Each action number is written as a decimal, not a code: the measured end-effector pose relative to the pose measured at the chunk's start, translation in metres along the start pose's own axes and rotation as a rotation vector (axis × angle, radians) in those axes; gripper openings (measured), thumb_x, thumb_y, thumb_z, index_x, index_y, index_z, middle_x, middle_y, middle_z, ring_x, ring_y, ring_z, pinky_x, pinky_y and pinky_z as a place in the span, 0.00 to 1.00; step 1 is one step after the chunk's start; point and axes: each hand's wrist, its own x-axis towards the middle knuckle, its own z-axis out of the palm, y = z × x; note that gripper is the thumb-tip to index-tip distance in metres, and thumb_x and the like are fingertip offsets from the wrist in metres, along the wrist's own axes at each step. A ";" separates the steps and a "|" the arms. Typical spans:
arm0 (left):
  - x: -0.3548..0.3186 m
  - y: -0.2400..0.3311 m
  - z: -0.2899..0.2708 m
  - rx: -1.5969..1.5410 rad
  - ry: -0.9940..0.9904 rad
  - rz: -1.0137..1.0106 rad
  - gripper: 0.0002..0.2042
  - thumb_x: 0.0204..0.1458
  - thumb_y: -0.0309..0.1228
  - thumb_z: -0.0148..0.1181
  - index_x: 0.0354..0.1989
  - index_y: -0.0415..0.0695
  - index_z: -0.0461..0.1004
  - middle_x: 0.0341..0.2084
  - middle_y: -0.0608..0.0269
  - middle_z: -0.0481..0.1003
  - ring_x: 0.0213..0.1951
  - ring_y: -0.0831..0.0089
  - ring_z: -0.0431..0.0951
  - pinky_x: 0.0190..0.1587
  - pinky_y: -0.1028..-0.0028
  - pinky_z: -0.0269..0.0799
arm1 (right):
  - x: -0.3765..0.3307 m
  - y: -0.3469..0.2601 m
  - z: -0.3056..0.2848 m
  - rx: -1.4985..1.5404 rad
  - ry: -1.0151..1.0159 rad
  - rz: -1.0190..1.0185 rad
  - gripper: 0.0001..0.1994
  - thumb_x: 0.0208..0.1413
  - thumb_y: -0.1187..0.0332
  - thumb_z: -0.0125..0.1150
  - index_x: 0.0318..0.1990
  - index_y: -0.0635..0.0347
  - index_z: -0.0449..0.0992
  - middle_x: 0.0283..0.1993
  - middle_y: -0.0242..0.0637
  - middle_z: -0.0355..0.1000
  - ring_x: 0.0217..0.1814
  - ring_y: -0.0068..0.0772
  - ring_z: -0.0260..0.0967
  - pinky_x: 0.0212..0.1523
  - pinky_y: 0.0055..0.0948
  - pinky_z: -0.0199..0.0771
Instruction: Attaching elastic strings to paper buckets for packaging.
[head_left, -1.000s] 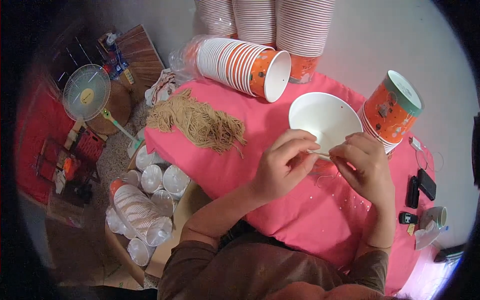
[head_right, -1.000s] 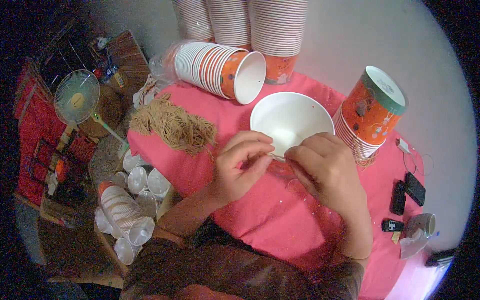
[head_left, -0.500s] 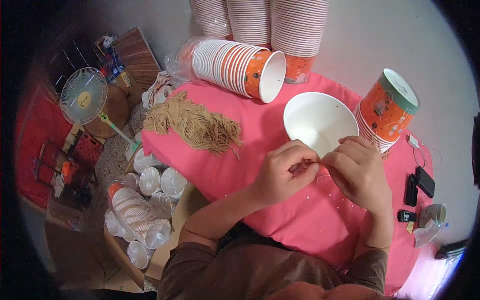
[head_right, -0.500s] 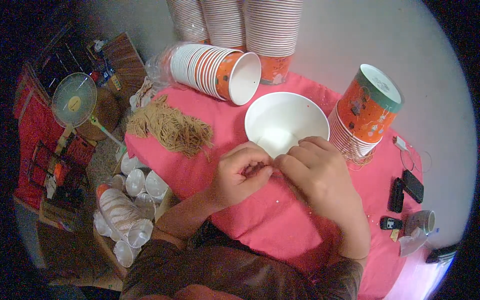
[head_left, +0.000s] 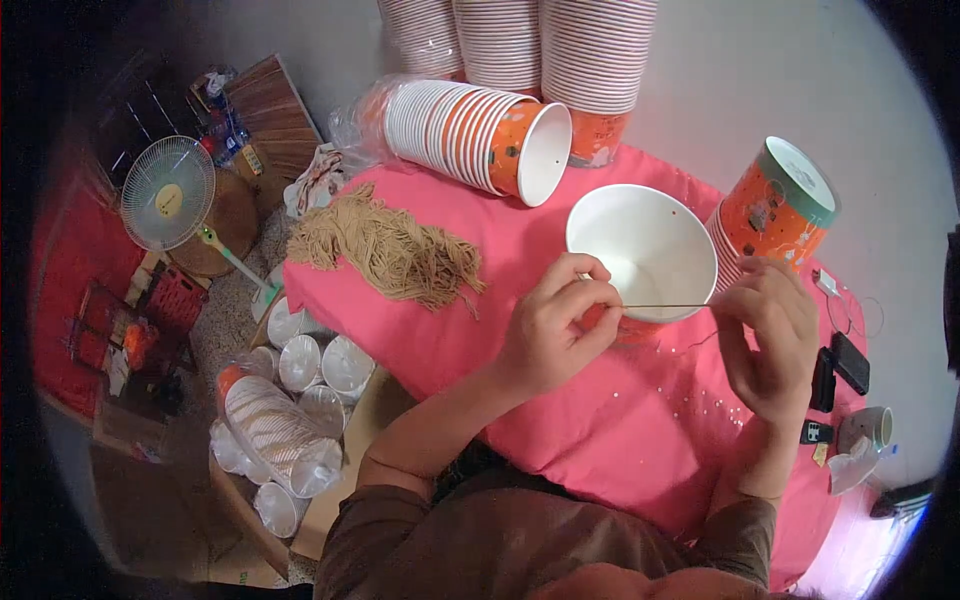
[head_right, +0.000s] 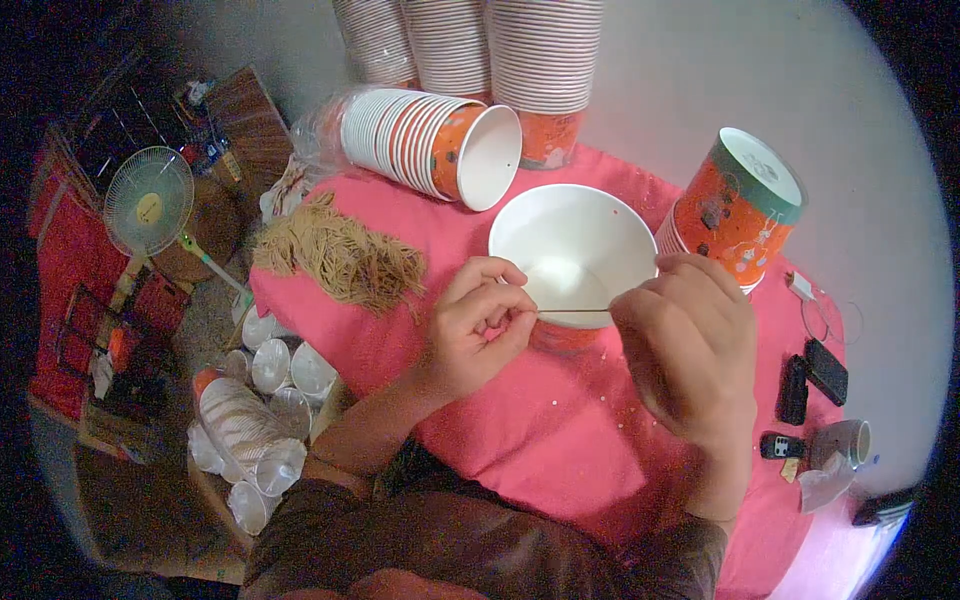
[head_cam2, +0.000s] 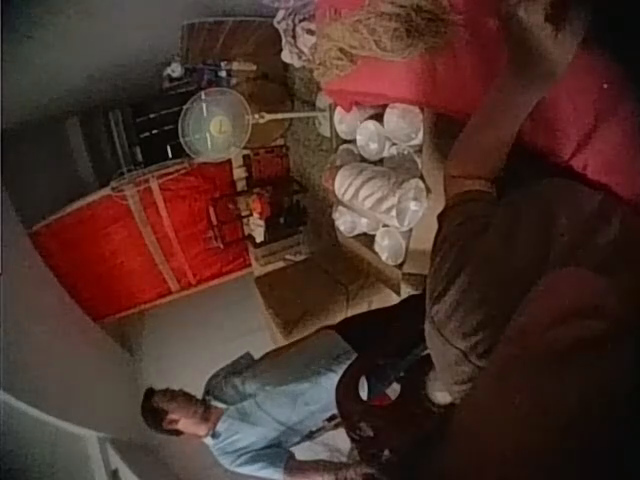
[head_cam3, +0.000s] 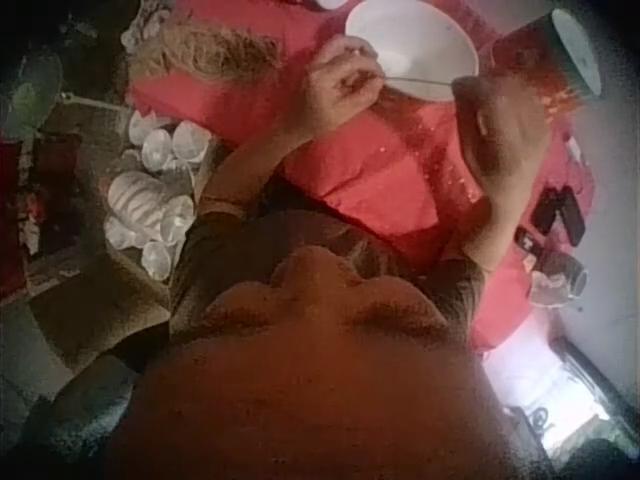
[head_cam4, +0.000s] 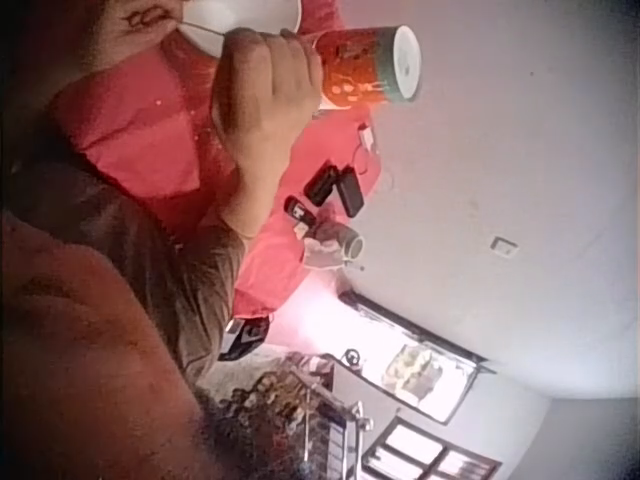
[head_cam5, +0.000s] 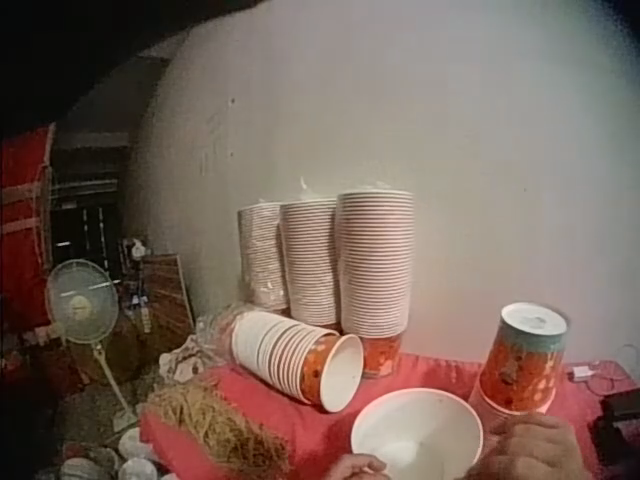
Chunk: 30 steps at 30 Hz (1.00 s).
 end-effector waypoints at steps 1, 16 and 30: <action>0.000 0.000 -0.001 -0.006 -0.012 -0.022 0.06 0.44 0.20 0.63 0.31 0.41 0.74 0.37 0.60 0.71 0.30 0.68 0.77 0.29 0.71 0.73 | 0.001 0.000 -0.002 -0.029 0.035 -0.008 0.10 0.36 0.79 0.64 0.29 0.62 0.71 0.23 0.37 0.68 0.28 0.40 0.70 0.39 0.41 0.75; 0.001 -0.009 -0.004 -0.072 -0.082 -0.027 0.04 0.47 0.22 0.60 0.31 0.40 0.73 0.30 0.58 0.73 0.30 0.64 0.77 0.31 0.69 0.73 | -0.005 -0.001 -0.002 -0.056 0.169 0.033 0.12 0.34 0.83 0.66 0.30 0.63 0.72 0.25 0.40 0.70 0.30 0.44 0.71 0.40 0.40 0.75; 0.046 -0.063 -0.047 -0.308 -0.141 -0.281 0.11 0.60 0.27 0.49 0.47 0.37 0.73 0.29 0.68 0.76 0.29 0.84 0.70 0.33 0.81 0.68 | -0.012 -0.010 -0.010 0.989 -0.013 0.580 0.04 0.45 0.80 0.61 0.30 0.68 0.76 0.30 0.38 0.74 0.32 0.27 0.71 0.36 0.24 0.69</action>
